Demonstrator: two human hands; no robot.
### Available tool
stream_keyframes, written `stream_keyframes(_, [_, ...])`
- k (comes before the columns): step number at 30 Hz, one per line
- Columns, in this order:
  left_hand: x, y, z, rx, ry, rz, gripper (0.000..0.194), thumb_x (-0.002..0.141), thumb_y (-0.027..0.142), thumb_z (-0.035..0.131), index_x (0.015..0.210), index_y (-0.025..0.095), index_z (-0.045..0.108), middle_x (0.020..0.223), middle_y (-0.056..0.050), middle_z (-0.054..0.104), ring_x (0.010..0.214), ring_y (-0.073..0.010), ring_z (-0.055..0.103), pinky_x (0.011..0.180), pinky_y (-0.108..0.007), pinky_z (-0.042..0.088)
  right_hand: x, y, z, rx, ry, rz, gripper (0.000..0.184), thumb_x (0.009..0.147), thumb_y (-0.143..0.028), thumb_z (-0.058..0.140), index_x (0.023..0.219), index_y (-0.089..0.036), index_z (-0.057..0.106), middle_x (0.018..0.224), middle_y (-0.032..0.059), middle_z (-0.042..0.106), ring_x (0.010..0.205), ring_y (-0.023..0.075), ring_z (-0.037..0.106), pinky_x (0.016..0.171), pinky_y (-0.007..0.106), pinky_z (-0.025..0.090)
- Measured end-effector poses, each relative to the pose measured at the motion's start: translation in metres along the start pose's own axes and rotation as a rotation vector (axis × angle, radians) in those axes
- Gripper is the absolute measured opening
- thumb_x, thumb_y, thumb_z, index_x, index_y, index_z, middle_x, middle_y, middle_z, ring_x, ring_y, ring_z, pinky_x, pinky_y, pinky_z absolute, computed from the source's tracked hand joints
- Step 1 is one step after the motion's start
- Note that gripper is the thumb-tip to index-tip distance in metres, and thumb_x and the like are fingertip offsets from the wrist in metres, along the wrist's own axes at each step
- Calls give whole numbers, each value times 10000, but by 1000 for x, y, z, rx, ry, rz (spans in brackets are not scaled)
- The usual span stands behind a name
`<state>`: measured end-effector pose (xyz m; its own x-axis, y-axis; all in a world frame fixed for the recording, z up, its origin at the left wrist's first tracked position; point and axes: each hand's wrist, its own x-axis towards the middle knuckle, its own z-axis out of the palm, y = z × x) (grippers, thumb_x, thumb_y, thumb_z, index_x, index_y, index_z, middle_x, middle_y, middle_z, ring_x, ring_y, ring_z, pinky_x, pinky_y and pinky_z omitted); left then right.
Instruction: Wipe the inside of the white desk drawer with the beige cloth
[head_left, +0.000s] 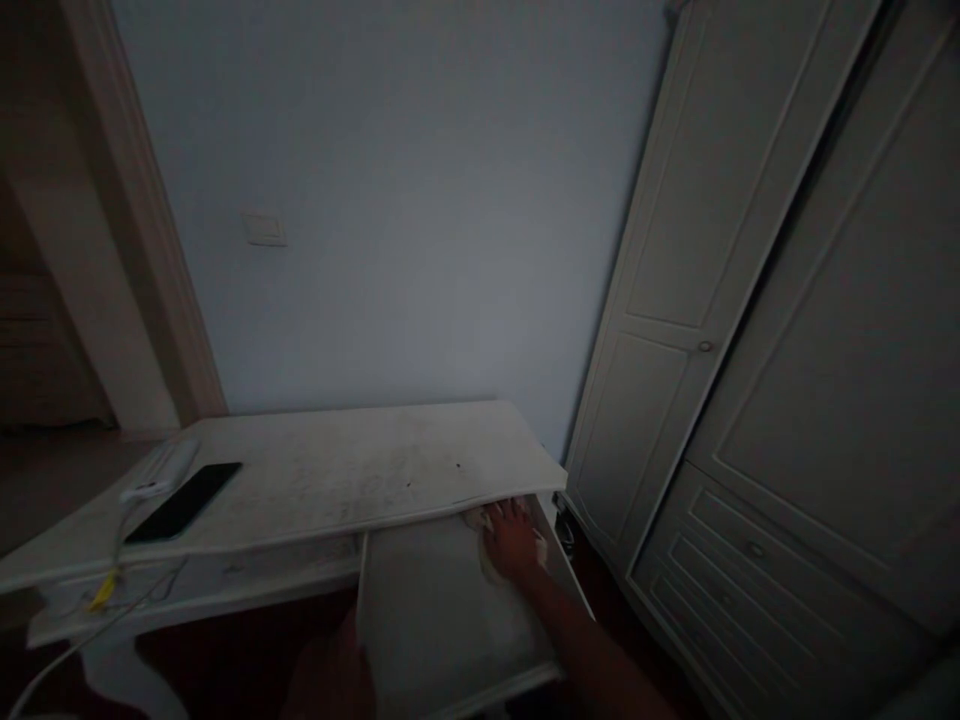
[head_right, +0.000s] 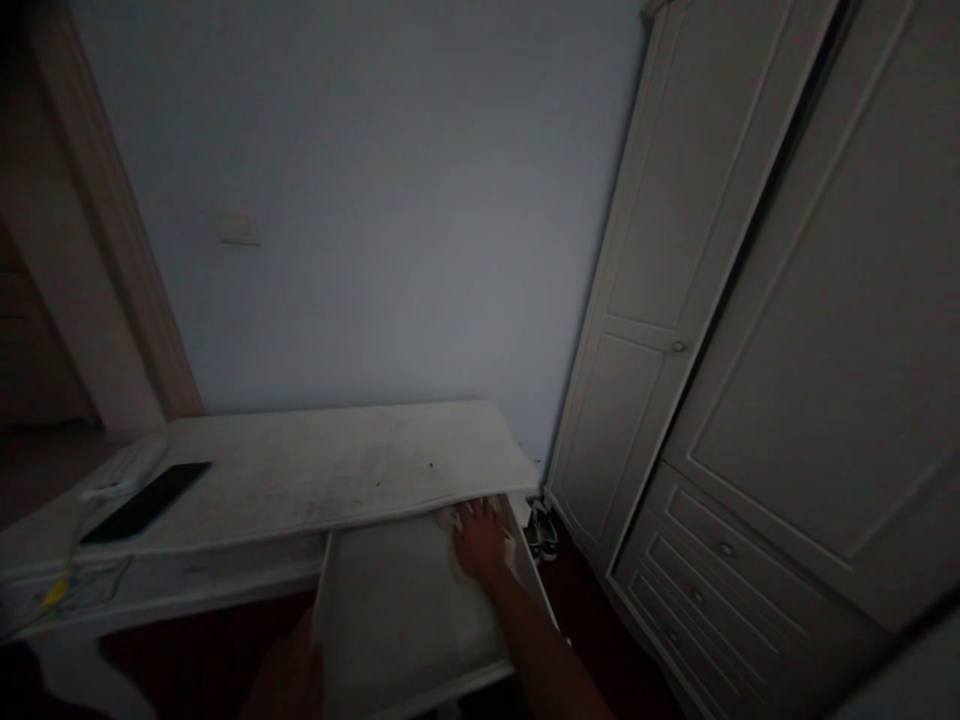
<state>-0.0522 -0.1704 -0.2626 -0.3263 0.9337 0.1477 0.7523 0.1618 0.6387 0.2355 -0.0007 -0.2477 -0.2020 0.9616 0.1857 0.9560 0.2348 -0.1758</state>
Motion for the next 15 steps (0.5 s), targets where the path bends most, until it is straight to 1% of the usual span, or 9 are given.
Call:
stream_keyframes(3, [2, -1, 0, -30, -24, 25, 374, 955, 414, 662, 1297, 271, 706, 1361, -97, 723, 1267, -318, 672, 1061, -484, 587, -6, 7, -4, -12, -26, 6, 597, 995, -309, 523, 1587, -245, 480, 1668, 158, 428, 1500, 409, 398, 1189, 564, 324])
stream_keyframes(5, [1, -2, 0, -42, -29, 29, 444, 881, 382, 632, 1306, 292, 722, 1346, -94, 755, 1319, -366, 658, 1081, -479, 585, -10, 7, -5, -16, -55, -15, 627, 985, -312, 530, 1605, -260, 456, 1667, 162, 428, 1486, 423, 416, 1172, 584, 345])
stream_keyframes(6, [1, -2, 1, -45, -31, 27, 483, 852, 377, 611, 1315, 300, 722, 1346, -89, 763, 1333, -377, 653, 1087, -479, 583, -12, 7, -6, -18, -72, -29, 646, 975, -318, 541, 1611, -259, 446, 1663, 171, 430, 1480, 434, 420, 1160, 597, 356])
stream_keyframes(9, [1, -2, 2, -46, -38, 20, 557, 809, 367, 551, 1339, 294, 706, 1339, -82, 774, 1350, -374, 649, 1126, -487, 559, -22, 9, -11, -18, -139, -100, 722, 920, -362, 609, 1611, -252, 437, 1653, 190, 434, 1474, 460, 414, 1133, 613, 382])
stream_keyframes(12, [3, -2, 2, -35, -44, 19, 548, 798, 348, 525, 1307, 279, 717, 1288, -88, 795, 1324, -367, 670, 1143, -478, 547, -36, 13, -15, -11, -215, -190, 795, 862, -433, 673, 1601, -255, 437, 1643, 188, 441, 1465, 464, 413, 1134, 611, 384])
stream_keyframes(15, [3, 0, 1, -5, -26, 17, 525, 799, 336, 527, 1277, 253, 726, 1277, -103, 794, 1292, -357, 690, 1119, -456, 561, -54, 17, -15, 8, -287, -285, 876, 809, -491, 733, 1599, -266, 429, 1630, 169, 454, 1471, 443, 408, 1168, 578, 364])
